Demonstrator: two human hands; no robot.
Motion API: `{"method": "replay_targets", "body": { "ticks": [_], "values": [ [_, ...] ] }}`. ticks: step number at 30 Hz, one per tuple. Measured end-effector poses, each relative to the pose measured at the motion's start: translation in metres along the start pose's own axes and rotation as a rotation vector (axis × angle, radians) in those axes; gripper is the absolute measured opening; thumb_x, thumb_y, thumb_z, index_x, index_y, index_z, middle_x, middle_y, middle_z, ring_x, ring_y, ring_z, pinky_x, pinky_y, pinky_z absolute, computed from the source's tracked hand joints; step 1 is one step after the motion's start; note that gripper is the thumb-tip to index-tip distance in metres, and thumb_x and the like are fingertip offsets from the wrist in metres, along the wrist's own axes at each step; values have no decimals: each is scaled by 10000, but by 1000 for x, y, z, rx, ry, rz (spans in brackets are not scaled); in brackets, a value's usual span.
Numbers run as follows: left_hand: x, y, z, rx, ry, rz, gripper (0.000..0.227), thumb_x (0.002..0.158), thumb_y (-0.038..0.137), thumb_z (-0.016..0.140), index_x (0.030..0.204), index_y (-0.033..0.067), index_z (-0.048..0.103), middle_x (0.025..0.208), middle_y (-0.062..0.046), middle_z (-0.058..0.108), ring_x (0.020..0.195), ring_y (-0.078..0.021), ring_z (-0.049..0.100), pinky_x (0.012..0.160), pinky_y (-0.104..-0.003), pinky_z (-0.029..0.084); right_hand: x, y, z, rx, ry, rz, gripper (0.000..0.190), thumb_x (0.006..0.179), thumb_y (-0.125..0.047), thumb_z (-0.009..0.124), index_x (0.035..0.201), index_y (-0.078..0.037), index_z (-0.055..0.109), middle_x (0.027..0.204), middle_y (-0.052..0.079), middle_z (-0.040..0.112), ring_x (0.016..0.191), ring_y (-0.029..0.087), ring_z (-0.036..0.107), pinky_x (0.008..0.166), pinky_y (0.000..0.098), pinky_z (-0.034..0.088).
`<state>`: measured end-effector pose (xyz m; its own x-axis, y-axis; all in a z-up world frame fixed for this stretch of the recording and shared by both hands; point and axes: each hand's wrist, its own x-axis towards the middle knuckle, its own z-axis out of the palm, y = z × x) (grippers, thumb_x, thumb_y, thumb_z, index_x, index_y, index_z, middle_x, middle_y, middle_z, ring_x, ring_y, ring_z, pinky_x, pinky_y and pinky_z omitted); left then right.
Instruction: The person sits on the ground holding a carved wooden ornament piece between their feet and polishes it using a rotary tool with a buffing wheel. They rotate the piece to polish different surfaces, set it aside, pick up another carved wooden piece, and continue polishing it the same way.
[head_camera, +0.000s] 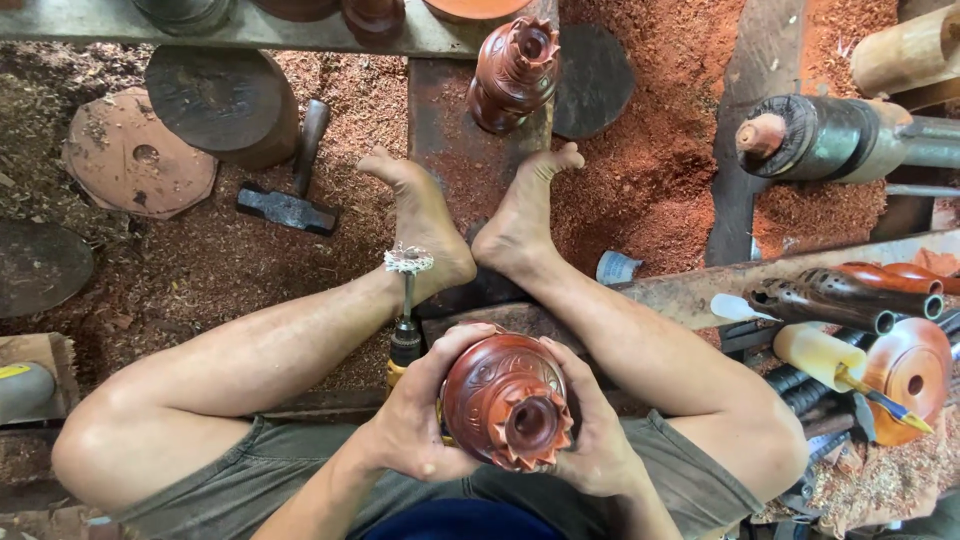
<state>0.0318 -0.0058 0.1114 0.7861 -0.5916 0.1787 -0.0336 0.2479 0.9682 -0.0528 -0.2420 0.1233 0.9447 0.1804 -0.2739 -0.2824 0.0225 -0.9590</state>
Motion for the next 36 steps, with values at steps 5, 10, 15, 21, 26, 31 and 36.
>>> {"method": "replay_targets", "body": {
  "ticks": [5,10,15,21,26,31,36],
  "values": [
    [9,12,-1,127,21,105,1001,644,99,878,1511,-3,388,1429,-204,579,1341,-344,619,1182,-434,476,-2,3,0,105,0,20,1175,713,-177,977,1601,-7,226,1559,213,456,1428,297,499,1193,453,425],
    [12,17,0,202,30,173,960,672,111,883,1498,14,404,1430,-191,577,1355,-382,605,1213,-484,455,-1,5,0,170,-33,-57,1179,705,-163,983,1610,-40,239,1629,228,377,1483,338,461,1226,497,414],
    [15,27,-1,360,66,248,922,668,115,869,1463,48,406,1418,-247,539,1323,-433,601,1174,-520,473,0,-2,2,239,-122,-155,1169,756,-206,966,1663,-119,232,1721,253,288,1589,381,375,1294,531,372],
    [11,26,-3,388,62,267,968,684,157,922,1487,124,383,1454,-253,505,1304,-451,629,1150,-535,523,2,-1,3,232,-161,-172,1128,819,-191,951,1669,-133,211,1735,250,251,1603,384,350,1300,543,365],
    [5,19,-5,456,62,287,991,669,167,937,1486,158,376,1449,-255,496,1300,-459,611,1141,-554,518,0,2,0,230,-165,-132,1112,845,-221,931,1672,-101,197,1750,237,246,1632,373,316,1338,536,321],
    [8,16,-5,499,60,319,1021,626,208,959,1467,162,382,1430,-255,494,1288,-471,596,1145,-606,470,8,-28,3,75,-155,-151,1097,854,-292,860,1698,-61,198,1761,219,296,1658,350,328,1378,498,284],
    [12,-17,-2,443,157,276,1121,593,305,997,1481,140,333,1410,-242,501,1280,-454,566,1134,-533,457,27,-50,14,202,-100,-70,1040,817,-273,758,1656,-24,196,1676,180,316,1592,310,308,1303,457,273]
  ]
}}
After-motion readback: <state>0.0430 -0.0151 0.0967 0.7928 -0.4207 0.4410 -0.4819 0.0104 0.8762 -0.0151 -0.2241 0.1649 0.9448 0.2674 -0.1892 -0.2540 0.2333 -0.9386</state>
